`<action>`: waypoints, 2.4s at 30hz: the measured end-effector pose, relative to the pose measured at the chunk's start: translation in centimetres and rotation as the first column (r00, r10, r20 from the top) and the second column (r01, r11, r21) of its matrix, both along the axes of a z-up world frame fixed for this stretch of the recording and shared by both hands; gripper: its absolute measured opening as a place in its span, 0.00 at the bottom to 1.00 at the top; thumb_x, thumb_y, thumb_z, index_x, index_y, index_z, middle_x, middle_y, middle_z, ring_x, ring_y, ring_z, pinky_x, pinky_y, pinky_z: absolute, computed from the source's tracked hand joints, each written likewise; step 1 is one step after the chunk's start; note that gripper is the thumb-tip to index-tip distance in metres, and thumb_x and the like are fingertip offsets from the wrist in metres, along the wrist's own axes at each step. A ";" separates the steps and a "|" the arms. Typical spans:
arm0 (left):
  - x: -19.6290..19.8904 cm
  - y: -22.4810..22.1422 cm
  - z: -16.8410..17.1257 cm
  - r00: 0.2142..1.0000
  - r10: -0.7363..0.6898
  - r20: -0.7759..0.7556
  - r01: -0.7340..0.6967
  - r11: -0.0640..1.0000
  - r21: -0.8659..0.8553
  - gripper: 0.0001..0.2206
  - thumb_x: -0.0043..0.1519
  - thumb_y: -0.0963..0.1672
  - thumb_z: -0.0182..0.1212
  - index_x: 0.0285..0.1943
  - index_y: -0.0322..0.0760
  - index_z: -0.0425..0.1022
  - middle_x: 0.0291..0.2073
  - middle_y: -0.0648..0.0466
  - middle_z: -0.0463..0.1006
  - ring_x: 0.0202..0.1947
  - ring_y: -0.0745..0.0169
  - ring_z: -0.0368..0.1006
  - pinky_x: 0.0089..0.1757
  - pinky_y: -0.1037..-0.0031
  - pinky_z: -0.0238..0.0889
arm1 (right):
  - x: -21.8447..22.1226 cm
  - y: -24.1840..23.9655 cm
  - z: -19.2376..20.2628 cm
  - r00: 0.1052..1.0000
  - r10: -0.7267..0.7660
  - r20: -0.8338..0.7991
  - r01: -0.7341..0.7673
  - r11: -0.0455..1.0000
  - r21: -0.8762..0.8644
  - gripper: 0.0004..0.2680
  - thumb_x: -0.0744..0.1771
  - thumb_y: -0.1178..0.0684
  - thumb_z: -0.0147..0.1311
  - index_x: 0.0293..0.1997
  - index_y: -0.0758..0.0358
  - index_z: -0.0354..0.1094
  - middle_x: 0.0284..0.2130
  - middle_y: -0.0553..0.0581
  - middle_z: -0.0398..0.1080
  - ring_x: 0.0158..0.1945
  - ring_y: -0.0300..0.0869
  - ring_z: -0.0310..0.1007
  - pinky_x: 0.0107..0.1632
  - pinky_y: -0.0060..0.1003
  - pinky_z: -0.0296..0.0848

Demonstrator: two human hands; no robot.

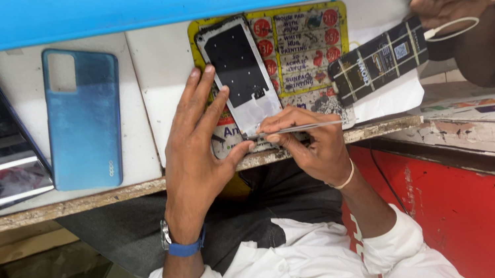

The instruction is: The person cleans the internal frame of a disassembled mobile phone using a tool, and luego handles a replacement component handed to them.

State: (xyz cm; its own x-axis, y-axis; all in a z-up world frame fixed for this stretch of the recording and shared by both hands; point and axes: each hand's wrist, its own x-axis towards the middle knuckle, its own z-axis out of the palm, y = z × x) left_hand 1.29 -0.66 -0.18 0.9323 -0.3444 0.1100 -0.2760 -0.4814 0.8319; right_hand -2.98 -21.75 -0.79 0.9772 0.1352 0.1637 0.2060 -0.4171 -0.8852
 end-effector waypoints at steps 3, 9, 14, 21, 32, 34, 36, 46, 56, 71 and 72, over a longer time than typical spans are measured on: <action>-0.2 0.0 -0.2 1.000 0.002 0.002 -0.002 1.000 0.013 0.40 0.41 0.44 0.81 0.67 0.37 0.71 0.75 0.51 0.58 0.76 0.49 0.49 0.70 0.58 0.52 | -0.1 0.0 -0.3 1.000 0.003 0.024 -0.004 0.999 0.049 0.04 0.67 0.65 0.62 0.43 0.67 0.75 0.39 0.61 0.79 0.45 0.45 0.83 0.47 0.35 0.81; -0.1 -0.1 0.0 1.000 0.009 -0.007 -0.009 1.000 0.016 0.40 0.41 0.44 0.81 0.66 0.37 0.72 0.74 0.51 0.58 0.76 0.49 0.49 0.70 0.58 0.52 | -0.2 -0.2 -0.1 1.000 0.002 -0.009 -0.002 0.998 0.068 0.04 0.66 0.64 0.62 0.43 0.67 0.75 0.39 0.61 0.79 0.44 0.45 0.83 0.47 0.35 0.81; -0.4 -0.1 -0.3 1.000 0.010 -0.010 -0.010 1.000 0.006 0.39 0.41 0.44 0.81 0.67 0.37 0.72 0.75 0.51 0.58 0.76 0.49 0.49 0.70 0.59 0.53 | -0.4 -0.3 -0.4 1.000 0.005 -0.019 -0.005 1.000 0.028 0.04 0.66 0.65 0.62 0.42 0.67 0.75 0.39 0.61 0.79 0.44 0.45 0.83 0.46 0.35 0.81; -0.2 -0.2 0.0 1.000 0.023 -0.018 -0.022 1.000 0.018 0.40 0.40 0.44 0.82 0.66 0.38 0.72 0.74 0.52 0.59 0.76 0.50 0.50 0.70 0.59 0.52 | 0.0 -0.3 -0.1 1.000 0.021 0.018 -0.022 0.999 0.048 0.04 0.66 0.65 0.62 0.42 0.68 0.75 0.38 0.62 0.79 0.45 0.46 0.83 0.48 0.37 0.80; -0.2 -0.3 -0.1 1.000 0.029 -0.010 -0.029 0.999 0.019 0.40 0.40 0.44 0.82 0.67 0.38 0.72 0.74 0.52 0.58 0.76 0.50 0.50 0.70 0.60 0.52 | 0.2 -0.1 -0.4 1.000 0.004 -0.008 -0.004 0.999 0.046 0.04 0.66 0.66 0.61 0.42 0.67 0.75 0.39 0.60 0.80 0.46 0.46 0.83 0.49 0.36 0.81; -0.3 -0.3 0.0 0.999 0.030 -0.014 -0.030 0.999 0.017 0.40 0.40 0.44 0.82 0.66 0.38 0.72 0.74 0.52 0.59 0.76 0.50 0.50 0.70 0.60 0.53 | 0.1 -0.1 -0.5 1.000 0.004 -0.014 -0.003 0.998 0.058 0.04 0.66 0.66 0.60 0.42 0.68 0.75 0.39 0.60 0.79 0.46 0.46 0.83 0.49 0.36 0.81; -0.4 -0.3 -0.1 1.000 0.027 -0.001 -0.027 1.000 0.013 0.40 0.40 0.44 0.82 0.66 0.37 0.72 0.74 0.52 0.58 0.76 0.50 0.50 0.70 0.60 0.53 | 0.0 -0.1 -0.6 1.000 0.003 -0.004 -0.003 0.999 0.051 0.05 0.66 0.67 0.59 0.43 0.68 0.75 0.40 0.61 0.79 0.48 0.47 0.83 0.51 0.37 0.81; -0.2 -0.3 -0.3 0.999 0.031 -0.013 -0.031 0.999 0.005 0.39 0.40 0.43 0.82 0.65 0.38 0.73 0.74 0.52 0.59 0.76 0.50 0.50 0.70 0.60 0.53 | 0.3 -0.1 -0.4 1.000 0.008 -0.024 -0.007 0.999 0.033 0.05 0.66 0.67 0.60 0.43 0.67 0.76 0.40 0.60 0.79 0.46 0.45 0.83 0.48 0.35 0.81; 0.0 -0.2 -0.2 1.000 0.024 -0.001 -0.024 1.000 0.009 0.39 0.41 0.44 0.82 0.66 0.37 0.73 0.74 0.52 0.59 0.76 0.49 0.50 0.70 0.60 0.53 | 0.5 0.2 0.0 1.000 -0.014 -0.027 0.014 1.000 0.012 0.07 0.67 0.67 0.57 0.45 0.66 0.76 0.41 0.59 0.80 0.44 0.43 0.84 0.47 0.33 0.81; -0.3 -0.2 -0.1 1.000 0.024 0.001 -0.024 1.000 0.010 0.39 0.40 0.44 0.82 0.65 0.35 0.73 0.74 0.51 0.59 0.76 0.49 0.50 0.70 0.60 0.53 | 1.0 1.1 -0.2 0.994 -0.082 -0.066 0.084 0.996 0.037 0.05 0.67 0.66 0.59 0.46 0.66 0.77 0.41 0.58 0.80 0.41 0.39 0.82 0.44 0.30 0.79; -0.2 -0.2 -0.1 1.000 0.027 -0.002 -0.027 1.000 0.011 0.39 0.40 0.44 0.82 0.65 0.36 0.73 0.74 0.51 0.59 0.75 0.49 0.50 0.69 0.60 0.53 | 1.2 1.1 -0.3 0.994 -0.093 -0.052 0.094 0.996 0.009 0.05 0.67 0.66 0.60 0.45 0.66 0.77 0.40 0.58 0.80 0.40 0.38 0.82 0.42 0.30 0.78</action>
State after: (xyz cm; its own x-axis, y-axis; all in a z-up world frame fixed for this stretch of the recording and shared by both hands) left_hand 1.07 -0.87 -0.26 0.9414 -0.3207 0.1042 -0.2611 -0.4978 0.8270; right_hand -1.73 -20.63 -1.06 0.9926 0.0414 0.1138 0.1207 -0.4222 -0.8985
